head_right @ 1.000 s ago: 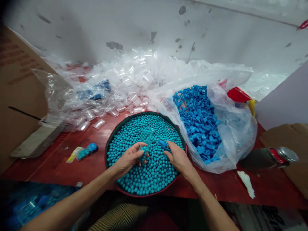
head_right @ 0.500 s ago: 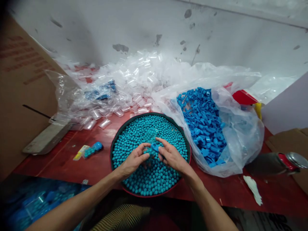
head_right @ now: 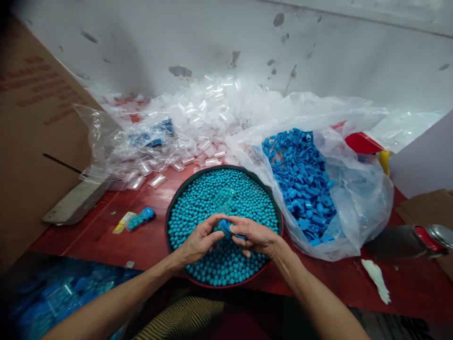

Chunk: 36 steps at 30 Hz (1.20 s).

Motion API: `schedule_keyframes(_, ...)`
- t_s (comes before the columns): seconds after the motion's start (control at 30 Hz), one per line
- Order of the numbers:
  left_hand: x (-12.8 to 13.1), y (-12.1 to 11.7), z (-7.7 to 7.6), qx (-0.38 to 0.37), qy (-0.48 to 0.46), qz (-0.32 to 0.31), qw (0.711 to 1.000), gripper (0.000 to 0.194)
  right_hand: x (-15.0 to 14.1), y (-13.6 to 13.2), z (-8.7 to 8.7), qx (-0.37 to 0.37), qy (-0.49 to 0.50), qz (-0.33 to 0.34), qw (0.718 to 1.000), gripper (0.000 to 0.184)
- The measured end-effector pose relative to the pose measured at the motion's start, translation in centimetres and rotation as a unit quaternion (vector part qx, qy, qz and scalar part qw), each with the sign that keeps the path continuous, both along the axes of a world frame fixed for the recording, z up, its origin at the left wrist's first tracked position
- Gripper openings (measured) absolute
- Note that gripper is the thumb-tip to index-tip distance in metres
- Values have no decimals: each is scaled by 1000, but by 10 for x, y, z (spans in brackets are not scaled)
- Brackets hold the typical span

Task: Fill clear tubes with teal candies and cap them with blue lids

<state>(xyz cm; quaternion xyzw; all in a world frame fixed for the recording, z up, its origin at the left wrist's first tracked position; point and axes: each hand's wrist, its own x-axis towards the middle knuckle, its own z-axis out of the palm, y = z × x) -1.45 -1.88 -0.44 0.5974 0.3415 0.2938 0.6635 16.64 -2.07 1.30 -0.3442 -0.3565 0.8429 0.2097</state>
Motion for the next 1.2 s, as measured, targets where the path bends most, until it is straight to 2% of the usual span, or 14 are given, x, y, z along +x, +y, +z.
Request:
schedule_keyframes(0.1, 1, -1, 2, -6, 8, -7, 1000, 28, 3, 1, -5, -13, 16, 25, 999, 45)
schedule_keyframes(0.27, 2, -2, 5, -21, 20, -25, 999, 38, 7, 1, -10, -12, 33, 14, 999, 40)
schedule_keyframes(0.47, 3, -2, 0, 17, 25, -11, 999, 23, 7, 0, -10, -29, 43, 38, 998, 47)
schedule_keyframes(0.6, 3, 1, -5, -10, 19, 19, 1000, 22, -7, -1, -12, 2, 10, -36, 999, 39)
schedule_keyframes(0.73, 0, 7, -5, -77, -21, 36, 996, 28, -15, -4, -6, 58, -21, -133, 989, 31)
schedule_keyframes(0.83, -3, 11, -4, -107, -44, 33, 993, 33, -8, -5, -1, 90, -4, -147, 985, 34)
schedule_keyframes(0.93, -4, 11, -3, -98, -34, -9, 995, 33, -2, -4, 2, 162, -90, -138, 973, 38)
schedule_keyframes(1.0, -3, 9, -2, -72, -11, -17, 997, 34, -4, -5, 5, 253, -211, -118, 937, 34)
schedule_keyframes(1.03, -3, 7, -1, -50, 2, -5, 999, 35, -7, -6, 7, 312, -276, -99, 904, 32)
schedule_keyframes(1.13, -1, 3, 0, 33, 31, 60, 997, 42, -20, -13, 15, 476, -433, -25, 765, 39)
schedule_keyframes(1.2, -1, 3, -1, 55, 33, 82, 995, 43, -30, -19, 17, 531, -492, 8, 690, 59)
